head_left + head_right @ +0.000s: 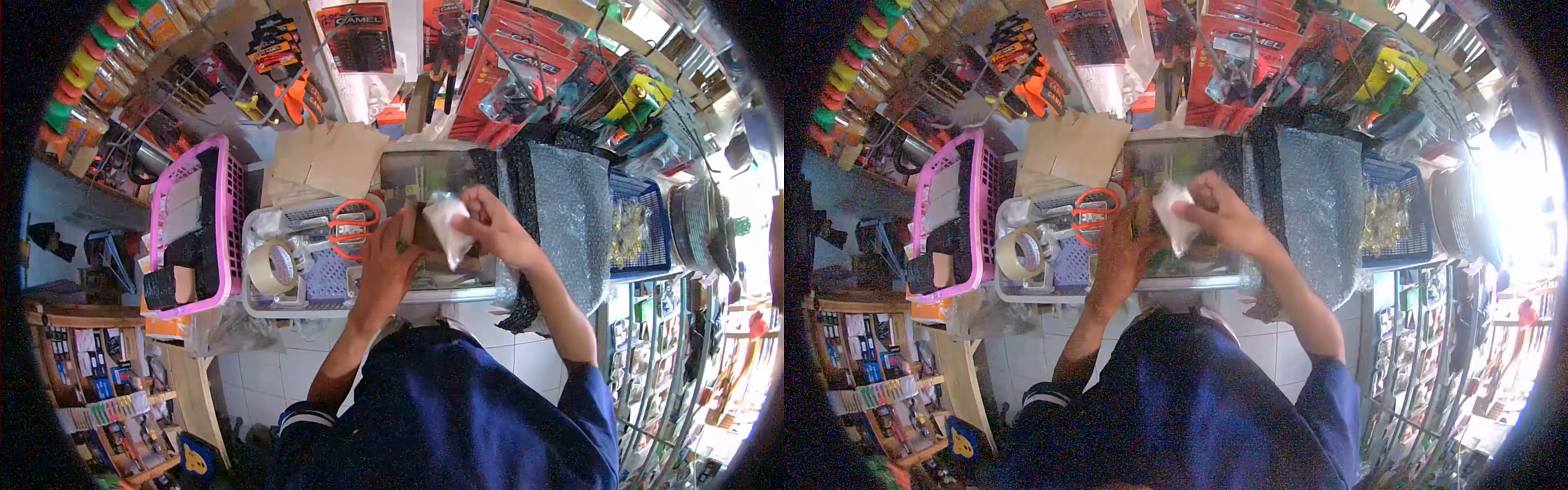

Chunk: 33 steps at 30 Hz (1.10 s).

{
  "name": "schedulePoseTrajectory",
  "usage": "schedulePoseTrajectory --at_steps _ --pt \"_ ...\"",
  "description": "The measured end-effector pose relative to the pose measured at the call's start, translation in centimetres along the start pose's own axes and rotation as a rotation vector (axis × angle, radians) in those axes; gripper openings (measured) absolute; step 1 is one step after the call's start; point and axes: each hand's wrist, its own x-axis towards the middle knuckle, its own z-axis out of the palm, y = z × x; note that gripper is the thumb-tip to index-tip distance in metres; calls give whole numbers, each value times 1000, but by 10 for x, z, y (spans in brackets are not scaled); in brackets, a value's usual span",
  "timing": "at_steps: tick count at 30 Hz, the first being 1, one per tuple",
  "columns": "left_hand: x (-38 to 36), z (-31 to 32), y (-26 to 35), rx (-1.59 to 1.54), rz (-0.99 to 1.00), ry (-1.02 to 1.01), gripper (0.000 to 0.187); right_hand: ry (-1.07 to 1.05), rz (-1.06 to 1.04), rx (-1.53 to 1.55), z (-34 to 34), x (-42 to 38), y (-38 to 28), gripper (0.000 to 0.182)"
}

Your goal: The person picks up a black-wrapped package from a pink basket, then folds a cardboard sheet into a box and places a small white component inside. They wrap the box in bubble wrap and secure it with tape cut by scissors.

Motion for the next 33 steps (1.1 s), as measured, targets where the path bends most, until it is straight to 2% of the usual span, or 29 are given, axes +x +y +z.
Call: schedulePoseTrajectory --at_steps 1,4,7,10,13,16,19,22,25,28,31,33 --pt "-2 3 -2 12 8 7 24 22 -172 -114 3 8 11 32" --pt "-7 6 -2 -41 -29 -1 21 -98 -58 -444 0 5 -24 37" --pt "-8 9 0 -73 -54 -3 18 72 -570 -829 6 16 7 42" --pt "-11 23 -6 -113 -52 22 17 48 -562 -945 15 9 4 43" --pt "-14 25 -6 -133 -41 45 17 -43 -445 -978 23 12 10 40" --pt "-15 20 -2 -136 -51 33 18 -64 -493 -1103 23 19 21 56" --pt "-16 19 -1 -148 -51 26 18 -46 -438 -1128 30 19 27 55" --pt "-16 20 0 -159 -57 7 18 -237 -98 -1159 32 26 39 53" --pt "-16 21 0 -162 -41 16 23 -246 -131 -1251 31 21 42 49" --pt "-13 11 10 -294 -118 38 37 83 -537 -959 18 -9 29 44" --pt "-20 17 7 -551 -219 82 53 603 -478 -577 9 -51 13 58" --pt "-21 20 4 -624 -239 104 58 727 -370 -251 11 -74 53 67"
